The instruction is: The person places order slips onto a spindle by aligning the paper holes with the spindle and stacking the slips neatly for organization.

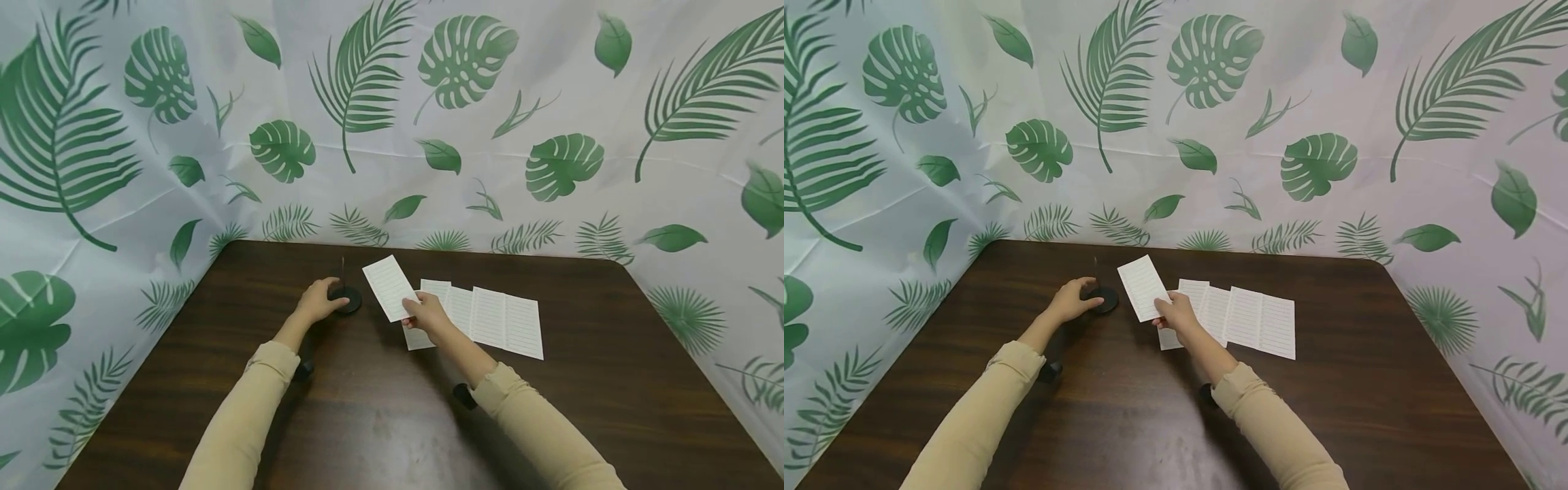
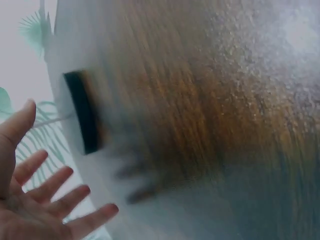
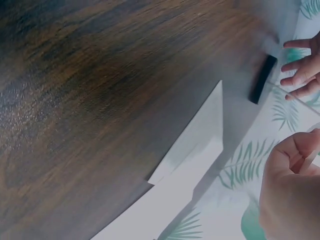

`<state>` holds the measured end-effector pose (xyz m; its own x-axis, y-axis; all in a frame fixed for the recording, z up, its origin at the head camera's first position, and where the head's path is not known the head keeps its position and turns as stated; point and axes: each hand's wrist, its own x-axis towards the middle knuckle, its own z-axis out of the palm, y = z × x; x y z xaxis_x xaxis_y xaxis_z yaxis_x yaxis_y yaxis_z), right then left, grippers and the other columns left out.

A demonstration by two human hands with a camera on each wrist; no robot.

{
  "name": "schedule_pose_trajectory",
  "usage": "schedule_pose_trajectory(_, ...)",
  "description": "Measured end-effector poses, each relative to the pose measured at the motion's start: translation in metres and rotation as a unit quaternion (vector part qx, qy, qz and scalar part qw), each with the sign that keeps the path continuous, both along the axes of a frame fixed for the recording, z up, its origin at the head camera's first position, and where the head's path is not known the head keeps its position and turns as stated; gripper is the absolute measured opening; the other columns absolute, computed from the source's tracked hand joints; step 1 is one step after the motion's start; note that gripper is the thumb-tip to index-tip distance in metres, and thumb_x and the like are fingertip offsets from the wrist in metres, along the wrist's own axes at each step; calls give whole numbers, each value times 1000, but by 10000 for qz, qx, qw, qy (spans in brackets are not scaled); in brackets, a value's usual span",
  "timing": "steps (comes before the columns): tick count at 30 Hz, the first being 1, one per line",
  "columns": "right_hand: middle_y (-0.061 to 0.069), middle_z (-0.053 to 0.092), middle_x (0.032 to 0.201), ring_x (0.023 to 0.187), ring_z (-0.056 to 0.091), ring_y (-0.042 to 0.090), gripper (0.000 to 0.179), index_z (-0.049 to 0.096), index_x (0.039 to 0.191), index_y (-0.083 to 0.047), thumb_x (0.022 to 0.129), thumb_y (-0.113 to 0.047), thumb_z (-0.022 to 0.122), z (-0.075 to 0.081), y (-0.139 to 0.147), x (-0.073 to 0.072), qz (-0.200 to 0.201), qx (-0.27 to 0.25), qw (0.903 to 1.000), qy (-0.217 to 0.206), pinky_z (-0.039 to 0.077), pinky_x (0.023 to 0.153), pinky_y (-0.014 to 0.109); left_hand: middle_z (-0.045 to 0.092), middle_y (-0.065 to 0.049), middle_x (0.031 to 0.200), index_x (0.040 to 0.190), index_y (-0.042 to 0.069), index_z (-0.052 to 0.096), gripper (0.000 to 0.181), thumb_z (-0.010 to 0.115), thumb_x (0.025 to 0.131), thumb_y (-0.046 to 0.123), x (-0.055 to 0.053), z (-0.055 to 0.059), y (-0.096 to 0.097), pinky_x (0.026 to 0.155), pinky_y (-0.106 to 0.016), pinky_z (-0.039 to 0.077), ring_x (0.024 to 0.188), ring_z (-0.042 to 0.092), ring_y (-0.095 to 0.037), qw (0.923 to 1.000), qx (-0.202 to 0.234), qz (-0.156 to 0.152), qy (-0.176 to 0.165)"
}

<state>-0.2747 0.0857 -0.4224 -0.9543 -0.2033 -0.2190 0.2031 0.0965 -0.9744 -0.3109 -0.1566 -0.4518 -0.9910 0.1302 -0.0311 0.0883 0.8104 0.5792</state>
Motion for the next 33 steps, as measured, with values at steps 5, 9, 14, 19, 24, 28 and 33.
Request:
schedule_pose_trajectory(5, -2, 53, 61, 47, 48, 4, 29, 44, 118, 16, 97, -4, 43, -4, -1, -2, 16, -142, 9998, -136, 41, 46, 13, 62, -20, 119, 125, 2, 58, 43, 62, 91, 28, 12, 7, 5, 90, -50, 50, 108, 59, -35, 9985, 42, 347, 429)
schedule_pose_trajectory(9, -2, 53, 62, 47, 47, 5, 27, 43, 116, 16, 98, -3, 41, -5, -1, -1, 165, -332, 9993, -85, 40, 46, 13, 69, -17, 105, 112, 3, 66, 29, 61, 92, 23, 22, 16, 11, 80, -48, 52, 97, 63, -33, 9950, 255, 538, 801)
schedule_pose_trajectory(14, -3, 55, 63, 49, 48, 5, 27, 42, 118, 14, 99, -5, 40, 5, 1, 7, 211, -691, 9970, -276, 40, 48, 14, 70, -18, 99, 107, -1, 68, 25, 57, 94, 17, 28, 28, 20, 76, -43, 55, 91, 65, -33, 9868, 1280, 373, 916)
schedule_pose_trajectory(19, -3, 57, 68, 51, 48, 5, 31, 39, 123, 12, 100, -8, 39, 17, 2, 17, 294, -968, 9933, -562, 41, 52, 14, 68, -21, 105, 114, -3, 65, 33, 48, 100, 22, 34, 42, 31, 80, -39, 57, 99, 65, -35, 9486, 3130, 467, 6)
schedule_pose_trajectory(24, -4, 57, 67, 50, 49, 4, 33, 38, 125, 14, 100, -7, 40, 24, 1, 27, 328, -994, 9937, -402, 41, 52, 14, 70, -14, 98, 113, -3, 64, 42, 44, 101, 32, 38, 54, 43, 74, -33, 58, 82, 68, -18, 9113, 4010, 899, -258)
schedule_pose_trajectory(28, -5, 57, 67, 50, 49, 4, 33, 39, 125, 14, 99, -7, 40, 24, -2, 34, 223, -914, 9952, -282, 42, 51, 14, 69, -8, 84, 107, -4, 66, 40, 52, 97, 32, 40, 62, 49, 70, -31, 58, 75, 66, -15, 9077, 4066, 1028, -136)
schedule_pose_trajectory(33, -5, 57, 67, 49, 49, 5, 32, 41, 124, 14, 99, -5, 40, 20, -5, 39, 114, -778, 9969, -87, 41, 49, 13, 66, 0, 77, 102, -4, 67, 29, 62, 91, 22, 42, 67, 54, 72, -34, 59, 75, 65, -17, 9184, 3798, 1109, 9)
